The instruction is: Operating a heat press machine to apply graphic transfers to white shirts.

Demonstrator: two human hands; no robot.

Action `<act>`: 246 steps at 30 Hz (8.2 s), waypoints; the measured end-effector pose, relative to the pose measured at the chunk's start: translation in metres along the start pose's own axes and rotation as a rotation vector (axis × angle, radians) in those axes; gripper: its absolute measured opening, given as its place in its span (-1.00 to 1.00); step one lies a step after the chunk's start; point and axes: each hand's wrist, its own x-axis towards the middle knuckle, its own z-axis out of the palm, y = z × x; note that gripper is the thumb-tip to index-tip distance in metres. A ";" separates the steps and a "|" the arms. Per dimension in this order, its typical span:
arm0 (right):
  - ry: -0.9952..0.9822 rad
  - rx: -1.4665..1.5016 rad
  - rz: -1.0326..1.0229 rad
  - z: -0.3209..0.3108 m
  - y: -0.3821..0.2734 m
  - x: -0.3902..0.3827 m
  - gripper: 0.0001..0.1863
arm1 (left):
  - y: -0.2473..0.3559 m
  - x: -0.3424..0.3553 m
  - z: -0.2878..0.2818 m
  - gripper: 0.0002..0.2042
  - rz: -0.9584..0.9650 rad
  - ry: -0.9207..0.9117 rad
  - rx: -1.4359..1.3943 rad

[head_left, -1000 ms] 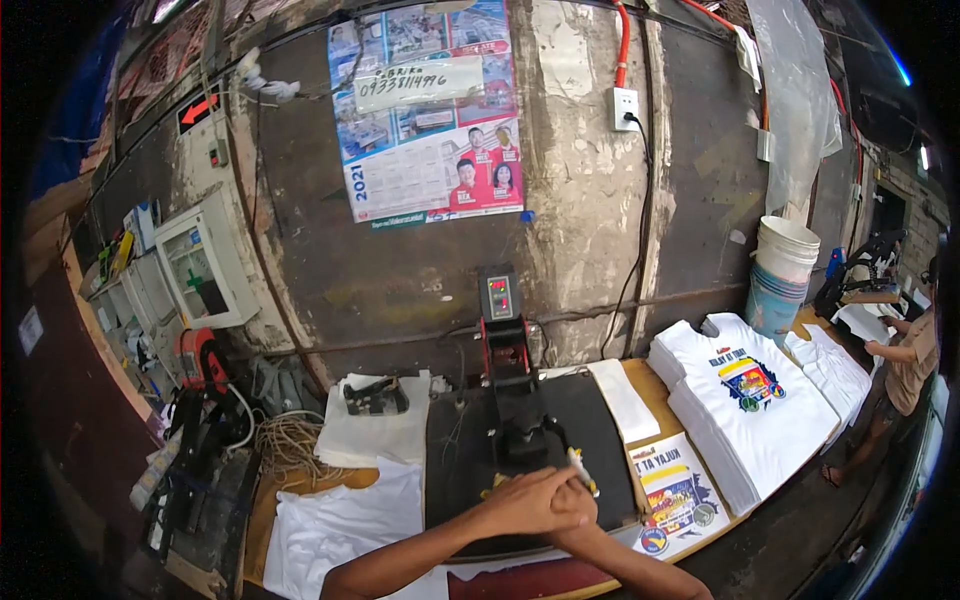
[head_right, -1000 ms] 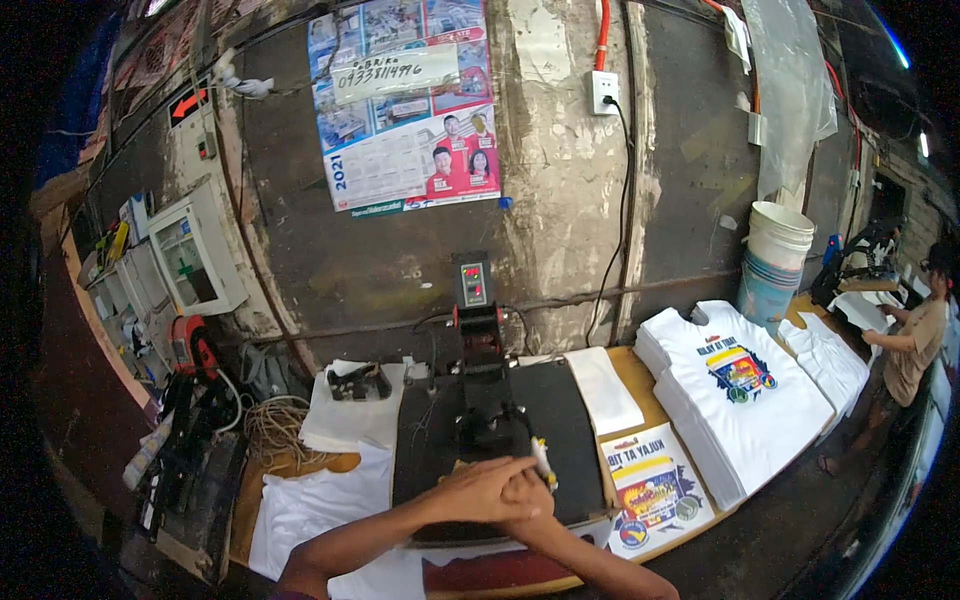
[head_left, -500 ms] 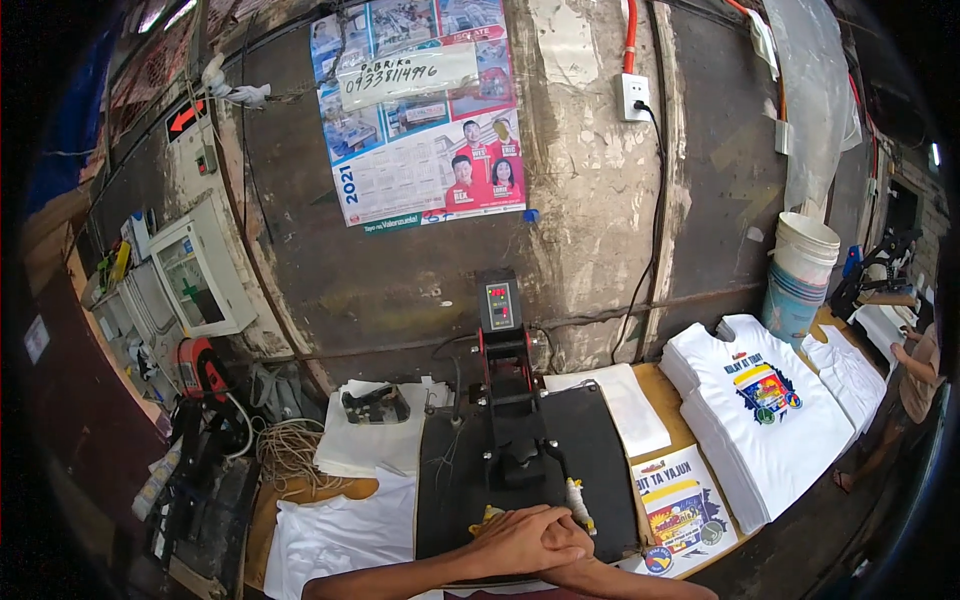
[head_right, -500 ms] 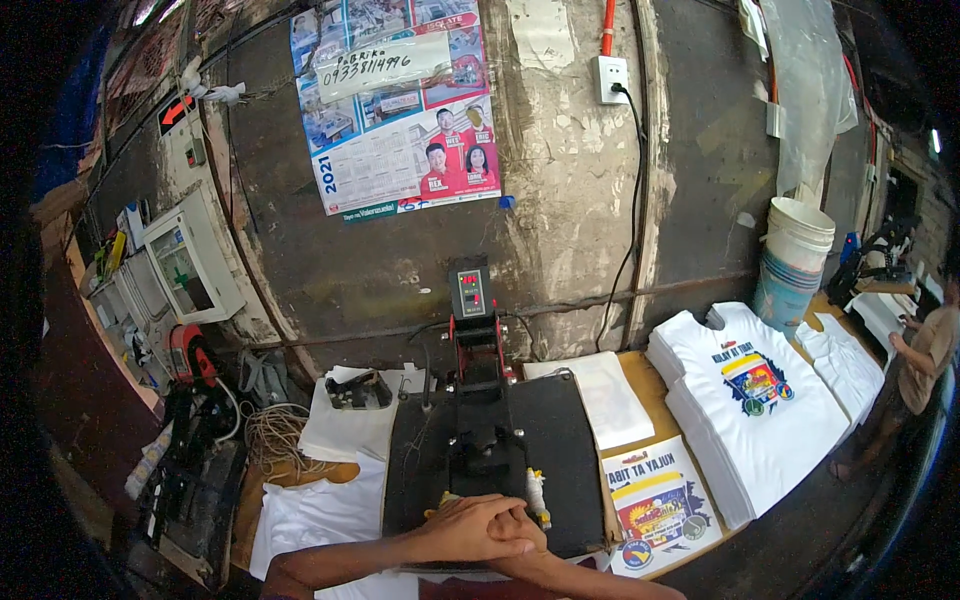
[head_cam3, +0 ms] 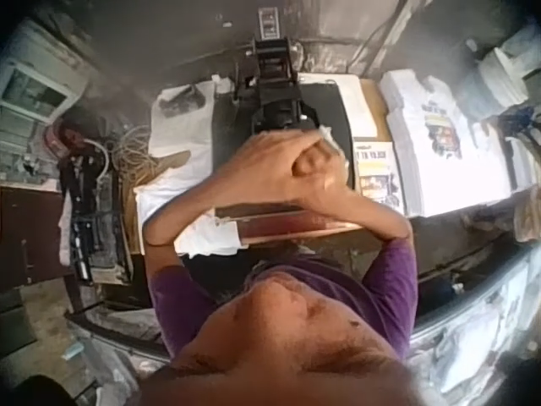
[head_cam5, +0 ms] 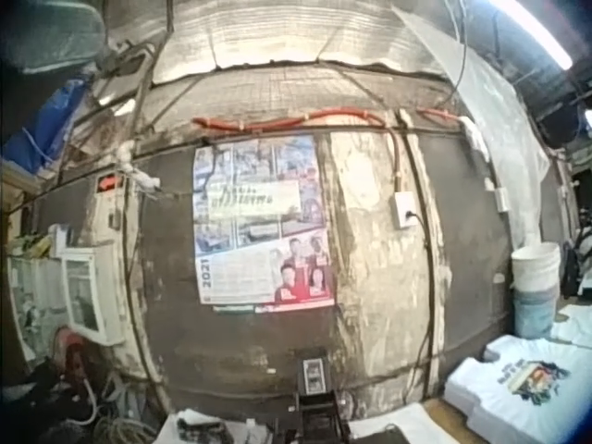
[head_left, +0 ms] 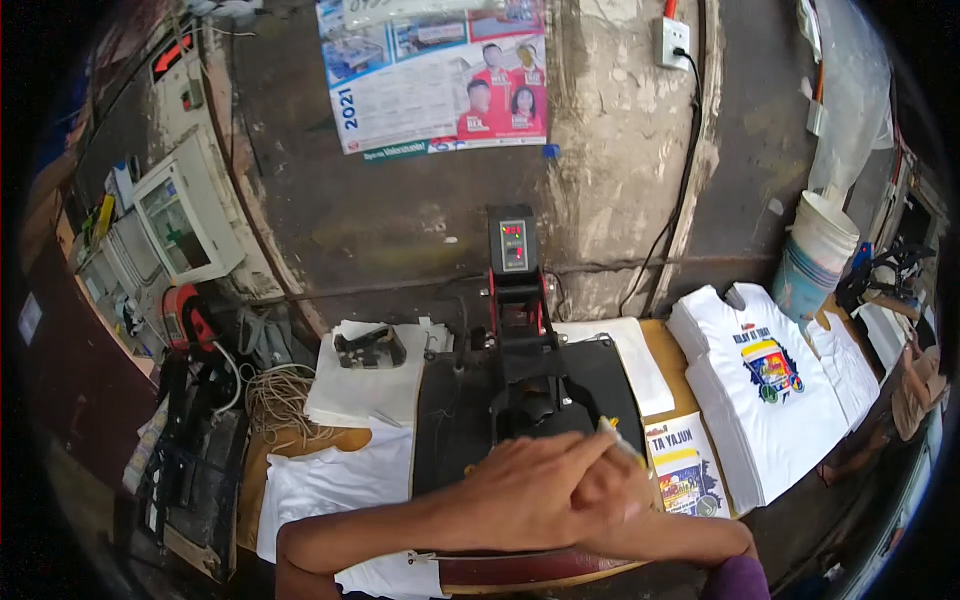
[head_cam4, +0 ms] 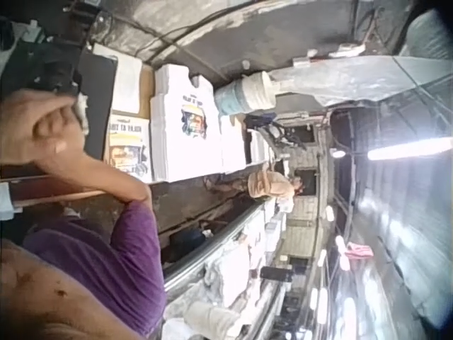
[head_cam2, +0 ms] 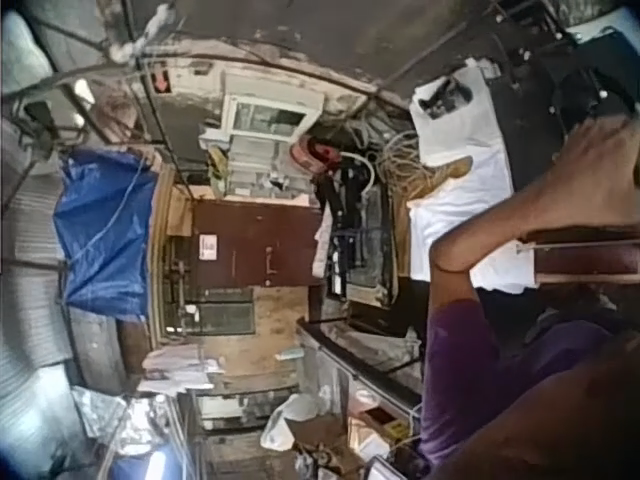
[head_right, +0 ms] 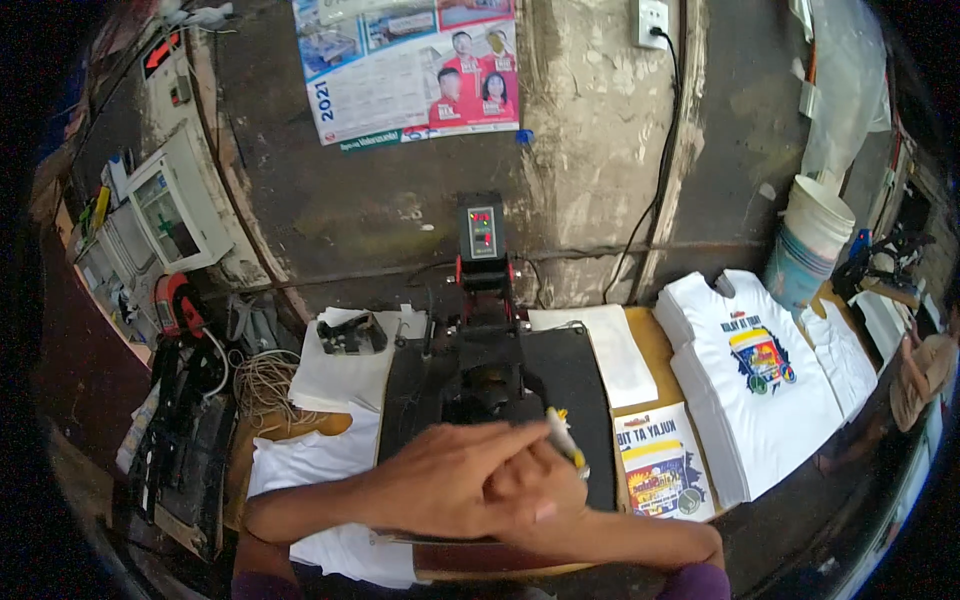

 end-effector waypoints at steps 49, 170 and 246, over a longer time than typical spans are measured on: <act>-0.588 1.685 1.273 0.064 -0.007 -0.246 -0.48 | -0.043 -0.161 0.258 -0.84 0.093 0.493 0.684; 0.355 2.084 1.005 -0.028 0.134 -0.334 -0.50 | -0.060 -0.184 0.194 -0.37 -0.120 1.363 -1.130; 0.300 1.079 1.255 -0.226 0.725 -0.708 -0.68 | 0.038 0.364 0.564 -0.59 -0.737 0.532 -1.008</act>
